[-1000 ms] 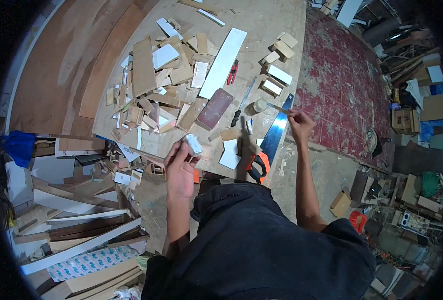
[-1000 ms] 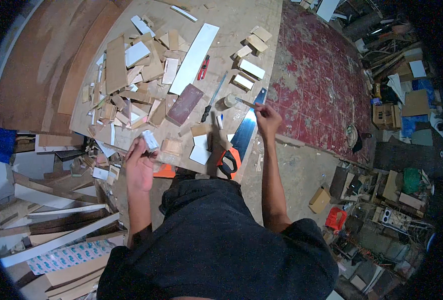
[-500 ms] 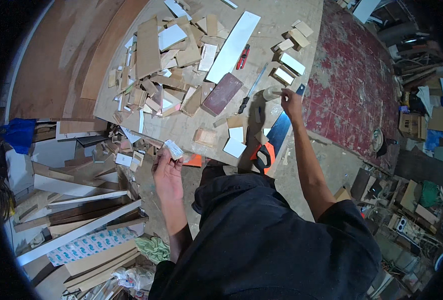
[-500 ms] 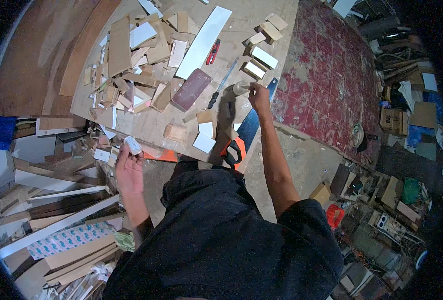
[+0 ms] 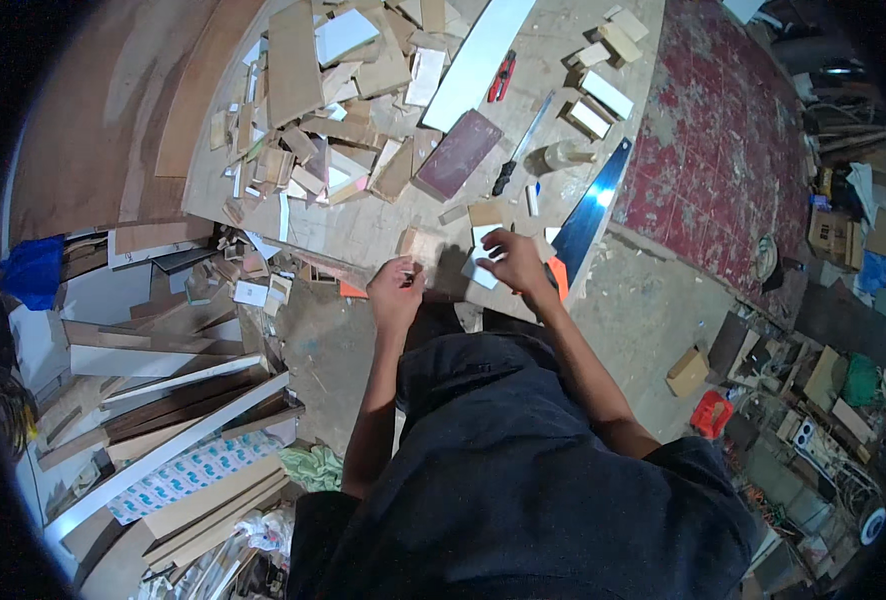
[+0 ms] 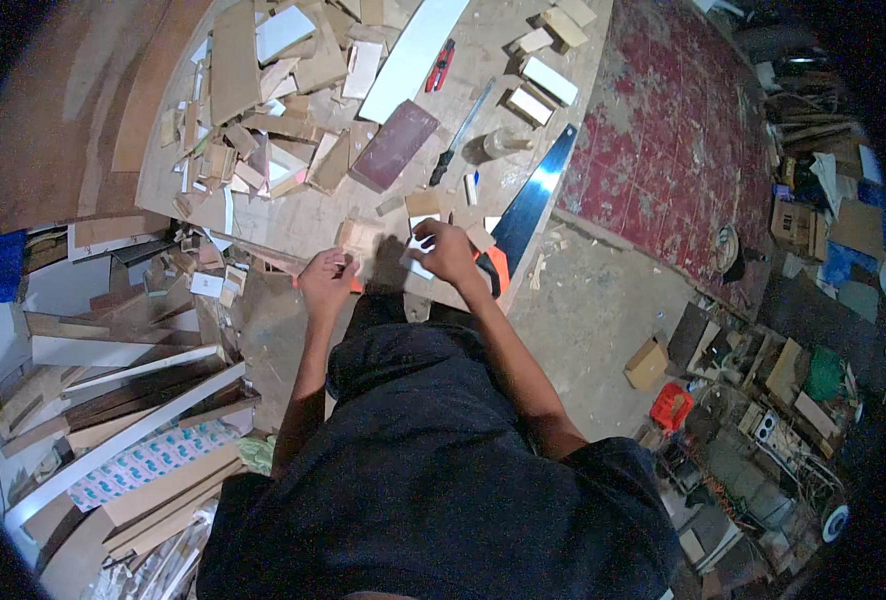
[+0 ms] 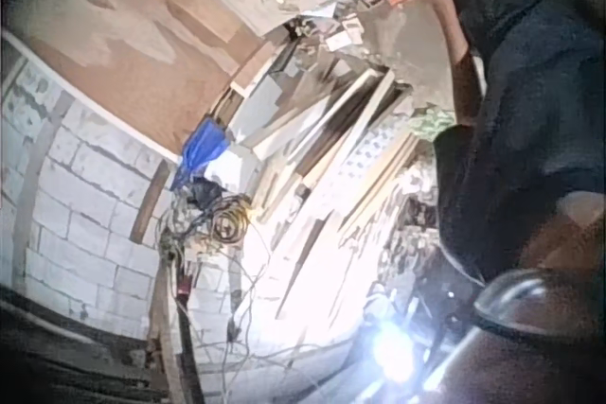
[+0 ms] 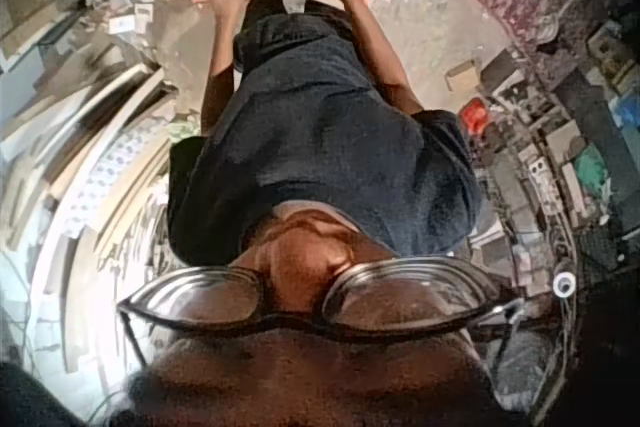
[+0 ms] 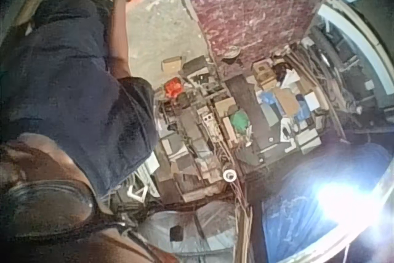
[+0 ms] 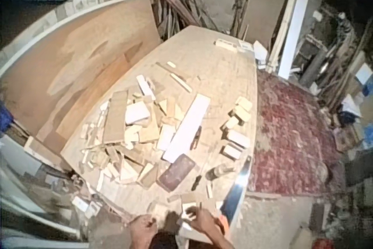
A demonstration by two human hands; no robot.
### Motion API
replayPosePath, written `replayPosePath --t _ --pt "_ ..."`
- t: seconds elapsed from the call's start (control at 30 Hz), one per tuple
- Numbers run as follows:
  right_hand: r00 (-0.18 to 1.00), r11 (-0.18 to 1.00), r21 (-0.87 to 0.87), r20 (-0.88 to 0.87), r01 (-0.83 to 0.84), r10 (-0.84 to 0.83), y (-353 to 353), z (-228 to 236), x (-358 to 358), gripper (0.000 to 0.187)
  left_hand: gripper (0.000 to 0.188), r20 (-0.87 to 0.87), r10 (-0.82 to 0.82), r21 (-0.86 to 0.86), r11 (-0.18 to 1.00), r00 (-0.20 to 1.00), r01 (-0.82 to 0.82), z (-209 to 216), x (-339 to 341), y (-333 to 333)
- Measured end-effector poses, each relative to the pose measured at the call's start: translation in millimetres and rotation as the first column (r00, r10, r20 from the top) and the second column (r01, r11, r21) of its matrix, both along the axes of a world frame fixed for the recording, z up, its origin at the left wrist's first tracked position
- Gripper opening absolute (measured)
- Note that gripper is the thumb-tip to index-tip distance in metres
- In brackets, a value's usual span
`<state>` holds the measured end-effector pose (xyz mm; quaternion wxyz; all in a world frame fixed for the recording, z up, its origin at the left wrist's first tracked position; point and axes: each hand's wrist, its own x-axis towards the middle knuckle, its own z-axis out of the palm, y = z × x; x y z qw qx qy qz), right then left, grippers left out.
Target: The recorder applies glue to small wooden blocks and assembles them into a structure on a workshop bench.
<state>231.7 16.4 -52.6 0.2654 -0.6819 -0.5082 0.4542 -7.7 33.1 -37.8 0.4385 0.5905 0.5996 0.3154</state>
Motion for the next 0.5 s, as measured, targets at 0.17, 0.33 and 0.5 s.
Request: replayPosePath --t 0.17,0.33,0.5 --pt "0.984 0.983 0.121 0.131 -0.138 0.122 -8 -48 -61 0.07 0.034 -0.003 0.089 -0.22 0.972 0.996 -0.088 -15 -17 -2" --pt "0.928 0.961 0.197 0.355 -0.195 0.115 8 -72 -84 0.1 0.032 0.03 0.113 -0.192 0.976 0.993 -0.106 -13 -36 -9" --pt "0.899 0.973 0.098 0.411 -0.208 0.151 21 -74 -103 0.093 0.031 0.026 0.207 -0.241 0.951 0.978 -0.195 3 -52 -21"
